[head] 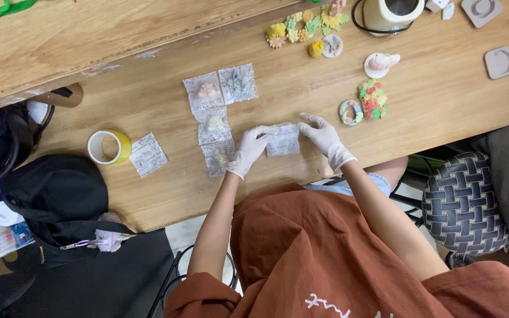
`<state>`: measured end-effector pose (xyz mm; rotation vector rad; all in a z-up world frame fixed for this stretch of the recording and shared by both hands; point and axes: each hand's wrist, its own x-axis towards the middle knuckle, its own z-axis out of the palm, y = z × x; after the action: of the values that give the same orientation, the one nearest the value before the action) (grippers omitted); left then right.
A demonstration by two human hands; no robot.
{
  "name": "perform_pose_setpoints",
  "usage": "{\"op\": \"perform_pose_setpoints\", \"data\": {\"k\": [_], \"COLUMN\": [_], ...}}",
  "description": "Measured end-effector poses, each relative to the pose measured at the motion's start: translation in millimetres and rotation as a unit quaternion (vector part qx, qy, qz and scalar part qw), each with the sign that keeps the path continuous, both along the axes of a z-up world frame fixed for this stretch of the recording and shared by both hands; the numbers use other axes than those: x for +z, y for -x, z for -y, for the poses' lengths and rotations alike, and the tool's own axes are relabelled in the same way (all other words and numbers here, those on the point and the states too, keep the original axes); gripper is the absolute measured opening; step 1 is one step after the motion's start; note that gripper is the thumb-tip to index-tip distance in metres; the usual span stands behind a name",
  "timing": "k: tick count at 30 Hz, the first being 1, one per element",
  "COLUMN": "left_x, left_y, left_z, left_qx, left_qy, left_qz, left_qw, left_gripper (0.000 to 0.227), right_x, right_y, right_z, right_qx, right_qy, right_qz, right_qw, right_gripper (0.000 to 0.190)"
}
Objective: The recorder is sorting and organizing small craft ornaments and supply bags on a wooden desk.
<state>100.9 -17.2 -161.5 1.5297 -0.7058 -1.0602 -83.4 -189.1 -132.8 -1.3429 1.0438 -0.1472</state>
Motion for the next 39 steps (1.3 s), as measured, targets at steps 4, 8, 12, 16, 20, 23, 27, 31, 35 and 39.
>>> {"op": "perform_pose_setpoints", "data": {"k": [4, 8, 12, 16, 20, 23, 27, 31, 35, 39], "left_x": [33, 30, 11, 11, 36, 36, 25, 49, 67, -6], "left_y": [-2, 0, 2, -7, -11, -13, -15, -14, -3, 17], "left_z": [-2, -5, 1, 2, 2, 8, 14, 14, 0, -18], "left_qx": [-0.056, -0.058, -0.002, -0.001, -0.080, -0.102, -0.080, -0.067, -0.031, -0.069], "left_qy": [-0.068, 0.006, 0.028, -0.003, -0.002, -0.033, -0.106, 0.025, 0.047, 0.039], "left_qz": [0.081, 0.107, -0.028, 0.010, 0.038, 0.059, 0.157, 0.268, 0.499, 0.616], "left_qw": [0.993, 0.993, 0.999, 1.000, 0.996, 0.993, 0.979, 0.961, 0.865, 0.783], "left_gripper": [0.030, 0.027, 0.040, 0.055, 0.053, 0.046, 0.021, 0.015, 0.010, 0.024], "right_x": [53, 55, 61, 54, 46, 43, 43, 69, 62, 49], "right_y": [-20, -27, -27, -25, -23, -23, -24, -26, -17, -2], "right_z": [-7, 1, 6, 15, 20, 23, 24, 21, 5, -19], "right_qx": [0.076, 0.130, 0.217, 0.246, 0.276, 0.288, 0.277, 0.240, 0.187, 0.221], "right_qy": [0.116, 0.090, 0.168, 0.196, 0.201, 0.204, 0.193, 0.226, 0.367, 0.461], "right_qz": [-0.058, -0.067, -0.131, -0.147, -0.159, -0.160, -0.144, -0.093, -0.041, -0.086], "right_qw": [0.989, 0.985, 0.953, 0.938, 0.926, 0.922, 0.930, 0.939, 0.910, 0.855], "right_gripper": [0.051, 0.043, 0.032, 0.026, 0.025, 0.024, 0.021, 0.019, 0.015, 0.022]}}
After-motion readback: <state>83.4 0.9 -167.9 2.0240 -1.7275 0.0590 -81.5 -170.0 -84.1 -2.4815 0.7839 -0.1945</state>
